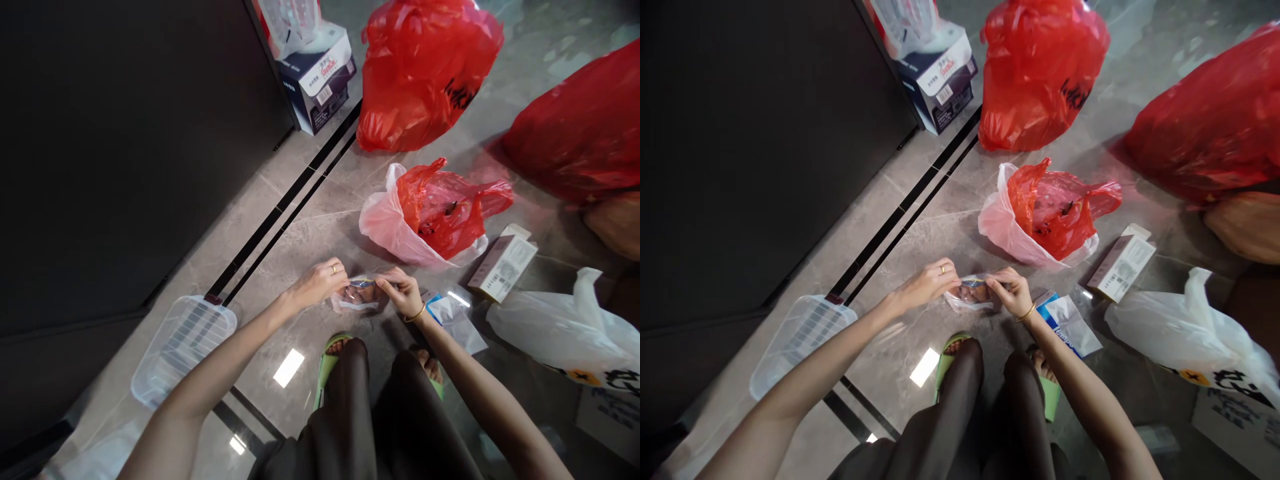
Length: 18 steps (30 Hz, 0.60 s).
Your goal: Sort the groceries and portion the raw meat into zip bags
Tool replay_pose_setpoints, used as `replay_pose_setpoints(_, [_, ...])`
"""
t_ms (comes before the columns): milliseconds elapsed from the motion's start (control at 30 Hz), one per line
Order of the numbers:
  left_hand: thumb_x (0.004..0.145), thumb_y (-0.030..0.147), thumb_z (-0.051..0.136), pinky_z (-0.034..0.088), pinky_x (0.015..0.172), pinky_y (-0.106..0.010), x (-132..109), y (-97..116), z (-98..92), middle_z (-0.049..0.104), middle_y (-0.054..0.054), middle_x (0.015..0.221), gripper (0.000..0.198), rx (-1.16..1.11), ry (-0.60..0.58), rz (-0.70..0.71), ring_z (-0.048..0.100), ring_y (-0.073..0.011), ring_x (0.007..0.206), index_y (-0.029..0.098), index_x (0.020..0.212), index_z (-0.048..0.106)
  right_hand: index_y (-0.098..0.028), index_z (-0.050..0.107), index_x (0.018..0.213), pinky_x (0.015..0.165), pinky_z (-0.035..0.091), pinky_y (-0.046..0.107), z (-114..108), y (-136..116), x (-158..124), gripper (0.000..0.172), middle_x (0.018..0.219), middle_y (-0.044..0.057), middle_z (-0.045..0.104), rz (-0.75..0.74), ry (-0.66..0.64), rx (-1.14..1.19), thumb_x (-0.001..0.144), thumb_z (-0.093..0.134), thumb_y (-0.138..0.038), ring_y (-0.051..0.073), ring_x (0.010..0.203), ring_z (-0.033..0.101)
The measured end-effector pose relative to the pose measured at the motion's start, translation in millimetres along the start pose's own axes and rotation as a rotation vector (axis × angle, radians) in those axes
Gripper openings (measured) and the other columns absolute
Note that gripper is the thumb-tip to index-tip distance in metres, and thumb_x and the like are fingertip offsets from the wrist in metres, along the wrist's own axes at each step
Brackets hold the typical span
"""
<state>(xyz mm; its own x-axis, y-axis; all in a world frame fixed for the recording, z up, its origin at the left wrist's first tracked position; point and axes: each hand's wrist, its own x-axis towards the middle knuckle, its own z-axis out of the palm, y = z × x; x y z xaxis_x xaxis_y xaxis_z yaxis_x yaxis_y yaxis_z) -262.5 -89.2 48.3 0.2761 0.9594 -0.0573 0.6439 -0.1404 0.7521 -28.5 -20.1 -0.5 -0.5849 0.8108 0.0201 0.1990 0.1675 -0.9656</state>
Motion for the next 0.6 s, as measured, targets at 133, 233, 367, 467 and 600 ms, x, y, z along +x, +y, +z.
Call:
replay_pose_setpoints(133, [0.092, 0.027, 0.047, 0.043, 0.078, -0.029, -9.5, 2.4, -6.0, 0.063, -0.006, 0.085, 0.023, 0.127, -0.089, 0.086, 0.055, -0.0187, 0.086, 0.02, 0.082, 0.067, -0.027, 0.075, 0.084, 0.073, 0.049, 0.035, -5.1, -1.2, -3.9, 0.018, 0.08, 0.003, 0.073, -0.065, -0.08, -0.044, 0.085, 0.06, -0.038, 0.019, 0.075, 0.063])
replay_pose_setpoints(233, [0.092, 0.029, 0.049, 0.043, 0.079, -0.029, -20.3, -2.5, -8.3, 0.065, -0.005, 0.087, 0.02, 0.086, -0.006, 0.049, 0.057, -0.018, 0.087, 0.021, 0.089, 0.067, -0.026, 0.074, 0.087, 0.074, 0.048, 0.034, -8.8, 2.1, -7.7, 0.016, 0.083, 0.003, 0.073, -0.108, -0.095, -0.047, 0.086, 0.06, -0.033, 0.017, 0.075, 0.063])
replay_pose_setpoints(367, [0.095, 0.024, 0.043, 0.044, 0.075, -0.027, -36.9, -4.5, -5.6, 0.064, -0.005, 0.083, 0.023, 0.046, 0.042, 0.045, 0.058, -0.0162, 0.084, 0.018, 0.088, 0.064, -0.026, 0.074, 0.088, 0.074, 0.049, 0.033, -13.0, 3.5, -12.4, 0.016, 0.086, 0.003, 0.073, -0.146, -0.119, -0.076, 0.087, 0.059, -0.031, 0.017, 0.076, 0.063])
replay_pose_setpoints(467, [0.096, 0.02, 0.039, 0.044, 0.073, -0.026, -43.8, -0.3, -3.1, 0.062, -0.004, 0.082, 0.024, 0.06, 0.031, 0.071, 0.056, -0.0153, 0.083, 0.016, 0.086, 0.061, -0.024, 0.074, 0.088, 0.073, 0.049, 0.033, -13.5, -1.6, -15.5, 0.015, 0.087, 0.004, 0.073, -0.198, -0.138, -0.097, 0.087, 0.059, -0.03, 0.017, 0.076, 0.064])
replay_pose_setpoints(600, [0.093, 0.027, 0.047, 0.042, 0.074, -0.028, -36.8, 9.3, 0.7, 0.061, -0.004, 0.084, 0.018, 0.195, -0.001, 0.095, 0.054, -0.0166, 0.084, 0.016, 0.085, 0.059, -0.023, 0.073, 0.086, 0.071, 0.049, 0.032, -8.7, -11.6, -19.3, 0.015, 0.085, 0.004, 0.074, -0.226, -0.12, -0.074, 0.088, 0.059, -0.027, 0.016, 0.075, 0.065])
